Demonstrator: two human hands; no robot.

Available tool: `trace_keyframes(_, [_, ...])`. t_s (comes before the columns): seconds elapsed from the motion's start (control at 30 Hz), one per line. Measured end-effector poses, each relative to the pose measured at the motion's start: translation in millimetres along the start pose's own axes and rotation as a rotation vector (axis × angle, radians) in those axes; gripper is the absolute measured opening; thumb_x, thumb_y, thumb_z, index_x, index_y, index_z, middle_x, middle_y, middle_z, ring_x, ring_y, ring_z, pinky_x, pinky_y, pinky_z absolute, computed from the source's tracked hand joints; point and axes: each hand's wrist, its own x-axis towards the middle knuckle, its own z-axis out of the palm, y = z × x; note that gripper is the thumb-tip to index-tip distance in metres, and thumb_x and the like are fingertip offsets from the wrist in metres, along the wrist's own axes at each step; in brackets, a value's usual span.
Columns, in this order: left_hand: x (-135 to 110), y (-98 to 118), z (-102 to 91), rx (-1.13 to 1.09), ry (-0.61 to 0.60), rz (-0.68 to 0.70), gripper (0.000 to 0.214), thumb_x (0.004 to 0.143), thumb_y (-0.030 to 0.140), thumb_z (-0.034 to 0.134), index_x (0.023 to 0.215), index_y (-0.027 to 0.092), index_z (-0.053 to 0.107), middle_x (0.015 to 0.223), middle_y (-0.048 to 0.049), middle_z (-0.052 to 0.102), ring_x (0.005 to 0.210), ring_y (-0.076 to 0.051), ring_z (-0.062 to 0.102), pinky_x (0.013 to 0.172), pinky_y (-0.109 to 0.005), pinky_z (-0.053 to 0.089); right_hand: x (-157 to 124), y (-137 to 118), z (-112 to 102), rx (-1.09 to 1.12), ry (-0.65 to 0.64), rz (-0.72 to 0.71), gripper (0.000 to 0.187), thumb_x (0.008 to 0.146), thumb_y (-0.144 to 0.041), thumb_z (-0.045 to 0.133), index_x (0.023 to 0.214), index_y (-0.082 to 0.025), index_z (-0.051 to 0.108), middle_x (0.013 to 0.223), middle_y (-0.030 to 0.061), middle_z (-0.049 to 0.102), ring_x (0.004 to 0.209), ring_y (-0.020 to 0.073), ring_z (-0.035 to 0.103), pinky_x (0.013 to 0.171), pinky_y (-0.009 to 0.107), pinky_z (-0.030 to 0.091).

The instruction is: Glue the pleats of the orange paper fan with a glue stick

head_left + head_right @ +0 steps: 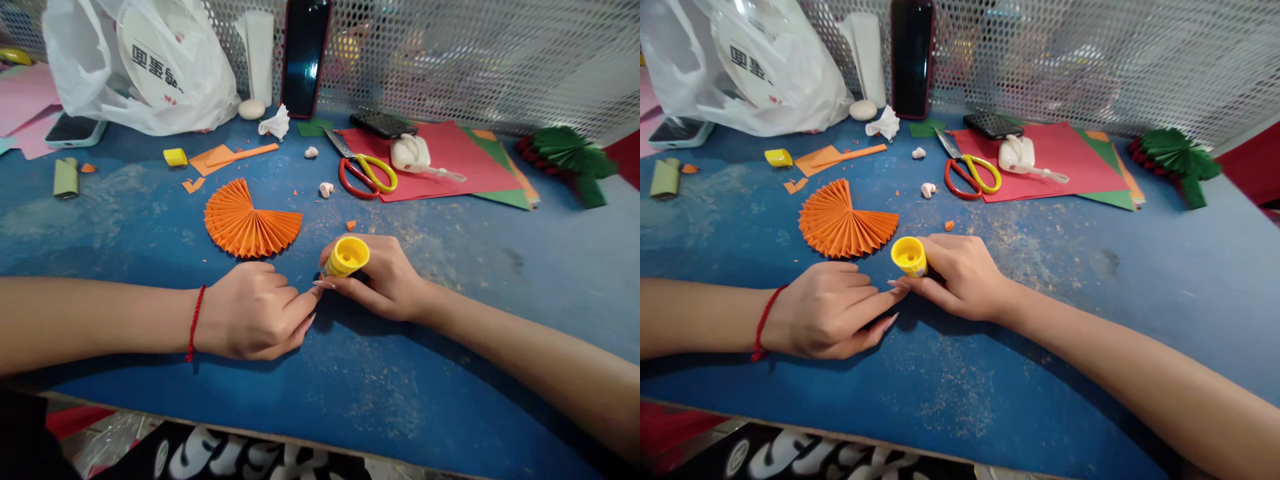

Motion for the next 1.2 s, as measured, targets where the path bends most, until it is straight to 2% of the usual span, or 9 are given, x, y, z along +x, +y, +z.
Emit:
trace_keyframes(0.2, [0.0,0.4,0.1,-0.002,0.0,0.0,0.023,0.093,0.023,0.054,0.105,0.006,0.064,0.06,0.001,0.065,0.049,-0.016,0.057,0.047,-0.032,0.039,0.5,0.2,0.1,0.011,-0.014,-0.093,0.03,0.099,-0.041,0.046,0.086,-0.017,0.059,0.08,0.0075,0.066,0.074,0.0173,0.061,0.069,0.03,0.045])
trace_keyframes(0.4, [-0.2,1.2,-0.7,-0.023,-0.008,-0.027,0.022,0.093,0.024,0.052,0.105,0.008,0.064,0.061,0.0006,0.065,0.049,-0.016,0.057,0.048,-0.032,0.039,-0.1,0.4,1.4,-0.025,0.042,-0.048,0.028,0.097,-0.04,0.052,0.086,-0.016,0.06,0.08,0.0075,0.067,0.074,0.0182,0.062,0.07,0.031,0.046])
trace_keyframes(0.53, [-0.5,0.1,-0.7,-0.025,-0.015,-0.019,0.022,0.093,0.023,0.052,0.103,0.008,0.064,0.061,0.0007,0.065,0.05,-0.015,0.058,0.049,-0.031,0.039,-0.1,1.2,1.6,-0.001,0.015,-0.09,0.029,0.098,-0.041,0.048,0.087,-0.016,0.06,0.082,0.0082,0.068,0.074,0.0182,0.062,0.07,0.031,0.046])
trace_keyframes(0.73, [-0.1,-0.8,0.0,-0.031,-0.017,-0.026,0.024,0.093,0.024,0.052,0.106,0.007,0.064,0.061,0.0005,0.064,0.049,-0.016,0.057,0.048,-0.032,0.039,0.2,-1.2,1.7,-0.047,0.03,0.033,0.035,0.098,-0.046,0.046,0.088,-0.017,0.062,0.082,0.0079,0.068,0.075,0.0185,0.061,0.07,0.031,0.045])
trace_keyframes(0.9, [-0.4,-0.2,-0.1,-0.045,-0.024,-0.047,0.025,0.093,0.024,0.052,0.106,0.008,0.066,0.061,0.0003,0.065,0.049,-0.016,0.056,0.049,-0.032,0.039,2.3,-3.4,0.7,-0.046,0.007,0.071,0.041,0.099,-0.051,0.044,0.088,-0.016,0.063,0.082,0.0083,0.068,0.075,0.0184,0.062,0.07,0.03,0.044])
trace_keyframes(1.07, [1.1,-4.5,-2.3,-0.235,0.017,-0.161,0.024,0.093,0.027,0.051,0.1,0.013,0.069,0.06,0.0014,0.065,0.048,-0.013,0.057,0.05,-0.026,0.038,0.6,-0.6,1.2,-0.001,0.03,0.102,0.039,0.098,-0.05,0.048,0.084,-0.017,0.062,0.079,0.0066,0.068,0.07,0.017,0.062,0.067,0.029,0.044])
trace_keyframes(1.2, [4.8,-8.9,-5.1,-0.466,0.013,-0.351,0.021,0.091,0.026,0.054,0.094,0.015,0.072,0.052,0.0047,0.057,0.044,-0.008,0.051,0.047,-0.021,0.034,-3.7,-2.6,-1.1,0.055,0.158,-0.085,0.028,0.097,-0.044,0.05,0.091,-0.019,0.061,0.081,0.0062,0.07,0.072,0.0172,0.064,0.069,0.03,0.047])
